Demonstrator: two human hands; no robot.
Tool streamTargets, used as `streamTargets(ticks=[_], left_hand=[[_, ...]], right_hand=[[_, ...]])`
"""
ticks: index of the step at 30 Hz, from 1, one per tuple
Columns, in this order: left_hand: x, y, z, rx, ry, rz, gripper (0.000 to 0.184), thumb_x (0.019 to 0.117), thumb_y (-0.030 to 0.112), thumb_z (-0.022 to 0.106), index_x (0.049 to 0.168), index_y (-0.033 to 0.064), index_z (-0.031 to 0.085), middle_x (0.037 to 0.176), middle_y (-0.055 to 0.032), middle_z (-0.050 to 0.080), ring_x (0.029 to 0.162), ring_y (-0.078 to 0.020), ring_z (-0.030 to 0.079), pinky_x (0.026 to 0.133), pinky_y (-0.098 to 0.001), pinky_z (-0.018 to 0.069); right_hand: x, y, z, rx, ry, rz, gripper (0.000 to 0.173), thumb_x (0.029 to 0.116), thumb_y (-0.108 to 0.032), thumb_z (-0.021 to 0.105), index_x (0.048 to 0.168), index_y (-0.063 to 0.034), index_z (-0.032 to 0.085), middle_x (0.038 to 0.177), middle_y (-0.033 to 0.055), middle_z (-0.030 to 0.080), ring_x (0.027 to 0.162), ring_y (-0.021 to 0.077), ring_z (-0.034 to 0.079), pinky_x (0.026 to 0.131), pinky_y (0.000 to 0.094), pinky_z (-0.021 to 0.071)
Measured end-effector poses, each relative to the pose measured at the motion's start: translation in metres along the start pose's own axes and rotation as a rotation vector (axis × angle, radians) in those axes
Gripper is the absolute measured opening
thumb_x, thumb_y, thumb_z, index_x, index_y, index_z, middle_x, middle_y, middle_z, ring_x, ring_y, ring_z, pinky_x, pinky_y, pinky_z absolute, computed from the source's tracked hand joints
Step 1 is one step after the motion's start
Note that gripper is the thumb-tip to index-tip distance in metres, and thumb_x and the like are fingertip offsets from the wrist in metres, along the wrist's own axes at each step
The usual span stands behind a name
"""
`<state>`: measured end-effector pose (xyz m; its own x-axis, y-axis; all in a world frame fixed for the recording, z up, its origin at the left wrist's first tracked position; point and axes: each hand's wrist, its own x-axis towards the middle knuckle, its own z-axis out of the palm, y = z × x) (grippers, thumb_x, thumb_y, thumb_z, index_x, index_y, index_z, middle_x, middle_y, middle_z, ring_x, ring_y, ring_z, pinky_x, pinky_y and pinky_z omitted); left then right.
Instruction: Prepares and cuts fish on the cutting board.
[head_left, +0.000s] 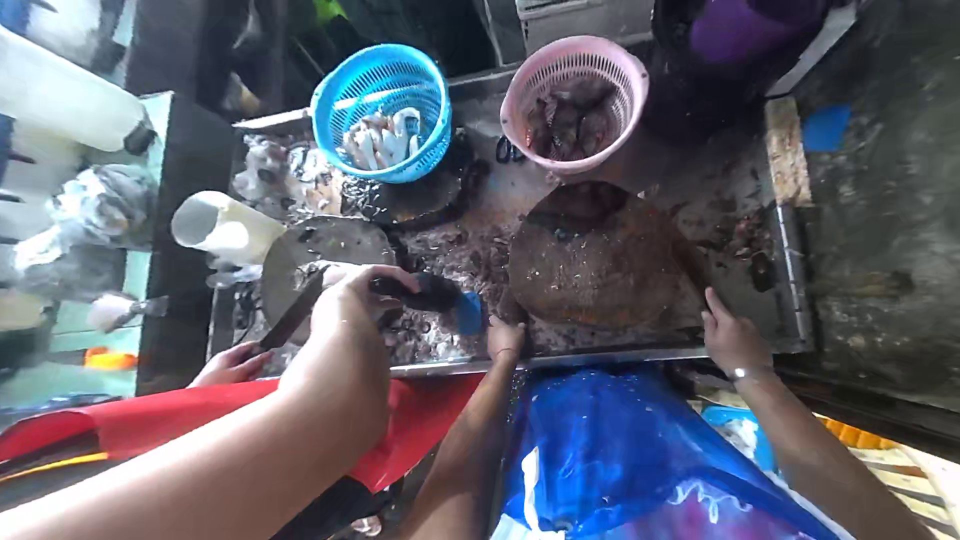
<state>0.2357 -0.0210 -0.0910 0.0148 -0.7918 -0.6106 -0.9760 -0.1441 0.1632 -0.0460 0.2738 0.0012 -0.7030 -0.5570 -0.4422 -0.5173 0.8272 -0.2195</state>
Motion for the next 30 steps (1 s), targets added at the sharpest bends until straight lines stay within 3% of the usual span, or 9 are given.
streamTargets(ticks=[6,10,11,13,14,18,21,25,30], left_hand=[[-0.003,0.008,-0.003,0.039,0.051,0.084,0.076,0.0848,0.04,0.074,0.151,0.019,0.044,0.122,-0.0158,0.071,0.113,-0.0352,0.07,0.091,-0.0609,0.0557],[-0.02,-0.007,-0.017,-0.587,0.05,0.022,0.072,0.0855,0.028,0.08,0.144,0.0006,0.048,0.128,-0.0244,0.064,0.118,-0.0354,0.064,0.101,-0.0545,0.0523],[-0.026,-0.006,-0.025,-0.747,0.074,0.061,0.071,0.0862,0.026,0.081,0.143,-0.0018,0.048,0.126,-0.0245,0.064,0.114,-0.0333,0.065,0.098,-0.0519,0.0545],[-0.046,0.011,-0.053,-0.845,0.078,0.236,0.068,0.0902,0.026,0.078,0.145,0.0012,0.046,0.129,-0.0216,0.063,0.115,-0.0282,0.065,0.099,-0.048,0.0544],[-0.054,0.023,-0.065,-0.799,0.049,0.336,0.066,0.0912,0.03,0.077,0.146,0.0056,0.048,0.128,-0.0185,0.065,0.115,-0.0255,0.067,0.1,-0.0473,0.0552],[-0.056,0.086,-0.091,-0.346,-0.13,0.568,0.055,0.0903,0.047,0.076,0.135,0.0188,0.063,0.115,-0.0109,0.073,0.103,-0.0259,0.072,0.092,-0.0561,0.0577],[-0.039,0.119,-0.07,-0.124,-0.014,0.509,0.072,0.0793,0.049,0.086,0.137,0.0142,0.063,0.115,-0.019,0.073,0.108,-0.038,0.07,0.096,-0.0635,0.0534],[-0.043,0.154,-0.044,-0.221,0.117,0.305,0.082,0.084,0.057,0.078,0.15,0.0202,0.046,0.116,-0.0214,0.071,0.106,-0.0425,0.07,0.087,-0.0662,0.0543],[-0.039,0.208,-0.034,-0.538,0.181,0.207,0.075,0.0875,0.038,0.078,0.148,0.0084,0.044,0.124,-0.0234,0.068,0.115,-0.04,0.066,0.094,-0.0611,0.0531]], right_hand=[[-0.026,0.001,0.04,-0.167,-0.157,-0.306,0.054,0.1109,-0.037,0.034,0.164,-0.0407,0.026,0.126,0.0238,0.065,0.1,0.0442,0.07,0.081,0.0606,0.0575],[0.059,-0.036,-0.013,0.332,-0.012,-0.046,0.051,0.1108,-0.027,0.045,0.161,-0.0183,0.038,0.131,0.0263,0.066,0.116,0.0425,0.067,0.103,0.0599,0.0508],[0.071,-0.037,-0.027,0.5,0.027,0.016,0.052,0.1096,-0.028,0.051,0.159,-0.0155,0.041,0.123,0.0229,0.069,0.103,0.0366,0.071,0.094,0.0549,0.0558],[0.067,-0.036,-0.053,0.823,0.085,0.043,0.056,0.1079,-0.032,0.056,0.159,-0.0131,0.039,0.082,0.0118,0.063,0.057,0.02,0.059,0.054,0.0384,0.0551],[0.053,-0.033,-0.066,0.965,0.079,0.016,0.056,0.1085,-0.03,0.054,0.159,-0.0139,0.035,0.075,0.0068,0.058,0.051,0.0154,0.055,0.048,0.0341,0.0534],[0.002,-0.024,-0.09,1.217,0.129,-0.143,0.045,0.1108,-0.027,0.043,0.154,-0.0153,0.042,0.07,0.0015,0.058,0.048,0.0147,0.056,0.044,0.0321,0.0539],[-0.007,-0.015,-0.059,1.048,0.026,-0.062,0.035,0.1128,-0.028,0.034,0.138,-0.0069,0.046,0.067,-0.0002,0.052,0.047,0.0121,0.053,0.044,0.0299,0.0517],[0.011,0.0,0.002,0.748,-0.306,0.185,0.05,0.1141,-0.033,0.031,0.157,-0.0066,0.034,0.075,0.0084,0.055,0.053,0.0183,0.055,0.051,0.0365,0.053],[0.005,0.014,0.007,0.952,-0.275,0.229,0.031,0.1132,-0.025,0.036,0.129,-0.0031,0.052,0.067,0.0031,0.053,0.046,0.0121,0.052,0.044,0.0295,0.0505]])
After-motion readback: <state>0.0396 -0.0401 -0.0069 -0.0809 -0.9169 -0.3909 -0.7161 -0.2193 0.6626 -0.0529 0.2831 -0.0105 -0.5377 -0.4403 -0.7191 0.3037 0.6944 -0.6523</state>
